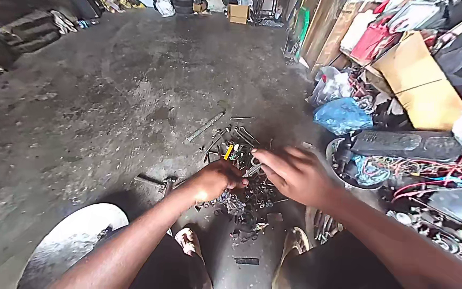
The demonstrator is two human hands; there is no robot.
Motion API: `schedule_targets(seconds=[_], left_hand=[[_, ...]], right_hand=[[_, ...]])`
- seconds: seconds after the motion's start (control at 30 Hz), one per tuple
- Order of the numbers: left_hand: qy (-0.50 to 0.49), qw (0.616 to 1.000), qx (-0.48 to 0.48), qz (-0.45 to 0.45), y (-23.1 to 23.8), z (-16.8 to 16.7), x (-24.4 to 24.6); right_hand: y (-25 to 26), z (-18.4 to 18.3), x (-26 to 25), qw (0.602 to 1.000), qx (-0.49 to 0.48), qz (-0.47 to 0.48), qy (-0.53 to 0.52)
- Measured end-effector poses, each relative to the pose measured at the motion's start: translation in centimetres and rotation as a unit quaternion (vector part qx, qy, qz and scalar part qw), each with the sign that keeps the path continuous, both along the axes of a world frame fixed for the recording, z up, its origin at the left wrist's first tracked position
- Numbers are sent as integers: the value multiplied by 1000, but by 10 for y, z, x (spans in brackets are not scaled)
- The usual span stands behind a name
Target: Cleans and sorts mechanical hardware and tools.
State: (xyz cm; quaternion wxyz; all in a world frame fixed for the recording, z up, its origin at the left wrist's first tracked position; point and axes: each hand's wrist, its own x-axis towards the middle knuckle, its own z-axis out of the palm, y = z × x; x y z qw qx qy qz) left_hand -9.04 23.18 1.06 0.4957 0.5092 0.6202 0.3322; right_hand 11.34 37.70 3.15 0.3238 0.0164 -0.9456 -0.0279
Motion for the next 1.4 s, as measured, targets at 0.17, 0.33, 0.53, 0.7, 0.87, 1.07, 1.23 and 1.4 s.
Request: schedule_targets(seconds=[0.17,0.33,0.53,0.7,0.87,1.07,1.23,1.4], left_hand=[[-10,1000,-15,-23,15,-9,-16],[-24,998,52,3,25,-17,-42],[59,956,182,223,16,-17,-82],[50,923,229,305,13,-17,-72],[-75,924,171,333,16,-20,-45],[-136,951,124,247,22,-26,-20],[-62,970,76,220,30,-31,0],[9,972,71,225,35,-33,1]], right_hand=[[10,-10,-17,992,32,-5,-124],[17,-19,-35,989,30,-66,-126],[21,-10,-49,966,4,-168,-197],[11,-11,-58,962,-15,-176,-206],[2,-9,-64,956,-38,-208,-205],[0,-14,-65,955,-41,-225,-188],[-9,-17,-62,962,-30,-215,-167],[-10,-19,-59,965,-35,-202,-164]])
